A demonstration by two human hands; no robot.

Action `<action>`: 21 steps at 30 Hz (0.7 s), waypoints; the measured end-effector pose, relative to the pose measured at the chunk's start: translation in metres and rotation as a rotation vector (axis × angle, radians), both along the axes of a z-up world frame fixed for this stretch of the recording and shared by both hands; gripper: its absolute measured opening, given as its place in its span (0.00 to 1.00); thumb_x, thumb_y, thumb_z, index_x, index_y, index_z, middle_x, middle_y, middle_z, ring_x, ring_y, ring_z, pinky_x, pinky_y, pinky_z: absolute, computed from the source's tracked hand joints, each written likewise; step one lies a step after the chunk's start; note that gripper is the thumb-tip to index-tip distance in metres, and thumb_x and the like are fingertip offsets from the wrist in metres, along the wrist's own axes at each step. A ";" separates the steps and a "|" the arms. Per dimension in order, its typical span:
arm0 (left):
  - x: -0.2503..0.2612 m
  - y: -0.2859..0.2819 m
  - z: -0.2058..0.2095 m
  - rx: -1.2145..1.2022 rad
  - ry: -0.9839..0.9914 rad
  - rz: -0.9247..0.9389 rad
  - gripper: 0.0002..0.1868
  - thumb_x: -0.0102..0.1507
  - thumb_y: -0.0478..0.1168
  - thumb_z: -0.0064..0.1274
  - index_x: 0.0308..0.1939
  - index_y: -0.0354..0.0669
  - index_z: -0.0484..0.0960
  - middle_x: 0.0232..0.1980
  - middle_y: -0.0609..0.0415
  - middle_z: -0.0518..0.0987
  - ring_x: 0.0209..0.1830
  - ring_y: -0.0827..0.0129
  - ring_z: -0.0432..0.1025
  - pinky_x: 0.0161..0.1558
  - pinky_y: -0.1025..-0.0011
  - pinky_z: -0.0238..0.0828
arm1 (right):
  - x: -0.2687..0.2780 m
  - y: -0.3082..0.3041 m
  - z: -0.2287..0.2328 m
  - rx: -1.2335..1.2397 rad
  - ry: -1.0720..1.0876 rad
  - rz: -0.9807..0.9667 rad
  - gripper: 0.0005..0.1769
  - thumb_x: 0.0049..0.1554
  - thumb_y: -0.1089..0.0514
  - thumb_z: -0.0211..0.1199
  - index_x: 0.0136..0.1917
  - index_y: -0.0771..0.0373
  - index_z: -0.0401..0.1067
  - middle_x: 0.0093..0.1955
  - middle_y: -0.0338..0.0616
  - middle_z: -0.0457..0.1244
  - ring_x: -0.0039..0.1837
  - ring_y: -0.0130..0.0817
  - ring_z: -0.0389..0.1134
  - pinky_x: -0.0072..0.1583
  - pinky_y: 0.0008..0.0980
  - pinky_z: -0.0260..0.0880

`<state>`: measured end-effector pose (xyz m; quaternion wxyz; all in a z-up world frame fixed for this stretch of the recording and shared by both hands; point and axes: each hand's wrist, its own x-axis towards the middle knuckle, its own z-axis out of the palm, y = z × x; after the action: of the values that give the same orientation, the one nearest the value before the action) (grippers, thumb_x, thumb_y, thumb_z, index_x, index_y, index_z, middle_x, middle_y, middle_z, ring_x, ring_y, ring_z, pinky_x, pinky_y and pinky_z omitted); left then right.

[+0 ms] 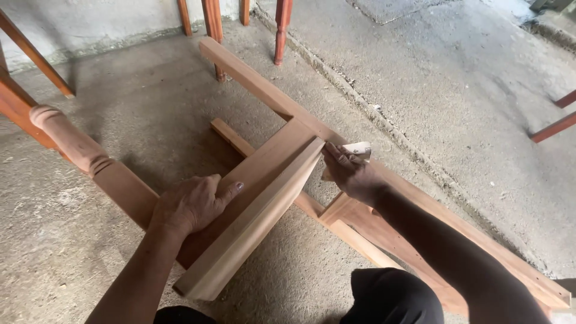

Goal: The person sands a wooden chair frame using sandpaper.

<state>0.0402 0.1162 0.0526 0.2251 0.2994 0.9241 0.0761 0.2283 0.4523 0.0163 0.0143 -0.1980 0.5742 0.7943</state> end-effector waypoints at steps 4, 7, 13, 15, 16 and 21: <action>0.001 -0.001 -0.003 -0.004 0.033 -0.007 0.43 0.65 0.75 0.25 0.49 0.44 0.82 0.44 0.43 0.86 0.46 0.55 0.82 0.53 0.53 0.78 | 0.017 -0.005 0.026 -0.506 0.020 -0.060 0.36 0.60 0.50 0.60 0.77 0.60 0.57 0.80 0.57 0.51 0.81 0.50 0.52 0.71 0.37 0.62; -0.001 0.007 0.003 0.003 0.032 -0.013 0.43 0.65 0.75 0.27 0.51 0.43 0.81 0.45 0.43 0.86 0.48 0.54 0.81 0.54 0.52 0.77 | 0.016 0.006 0.025 -0.632 -0.018 -0.061 0.36 0.57 0.52 0.62 0.76 0.58 0.57 0.82 0.53 0.51 0.82 0.48 0.51 0.71 0.37 0.60; 0.001 -0.004 0.005 -0.002 -0.018 0.005 0.42 0.66 0.74 0.27 0.53 0.43 0.81 0.47 0.44 0.85 0.49 0.52 0.81 0.53 0.52 0.79 | -0.008 0.021 -0.009 -0.392 -0.097 -0.050 0.30 0.64 0.57 0.58 0.77 0.61 0.58 0.76 0.53 0.58 0.74 0.46 0.60 0.68 0.38 0.64; 0.000 -0.004 0.001 -0.023 -0.037 -0.025 0.42 0.66 0.74 0.26 0.53 0.43 0.81 0.47 0.44 0.86 0.48 0.52 0.82 0.52 0.53 0.80 | 0.030 0.036 -0.023 -0.629 -0.095 -0.185 0.28 0.67 0.59 0.55 0.79 0.60 0.57 0.75 0.52 0.59 0.71 0.43 0.64 0.66 0.37 0.67; -0.004 -0.004 -0.005 -0.045 -0.045 -0.013 0.43 0.66 0.74 0.26 0.55 0.43 0.81 0.46 0.44 0.87 0.48 0.53 0.83 0.52 0.54 0.81 | 0.060 0.041 -0.024 -0.960 0.052 -0.035 0.28 0.64 0.57 0.54 0.77 0.57 0.58 0.75 0.48 0.58 0.72 0.40 0.64 0.68 0.38 0.70; -0.024 -0.001 -0.048 -0.082 -0.037 -0.004 0.47 0.63 0.75 0.25 0.65 0.43 0.77 0.51 0.43 0.88 0.52 0.52 0.83 0.55 0.54 0.81 | 0.245 0.050 -0.022 -1.679 0.541 -0.158 0.30 0.59 0.66 0.52 0.74 0.52 0.63 0.77 0.40 0.58 0.77 0.41 0.62 0.73 0.41 0.69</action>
<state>0.0157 0.1149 0.0044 0.2546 0.2905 0.9214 0.0433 0.4733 0.5023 -0.0057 -0.2173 0.0918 0.9634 0.1271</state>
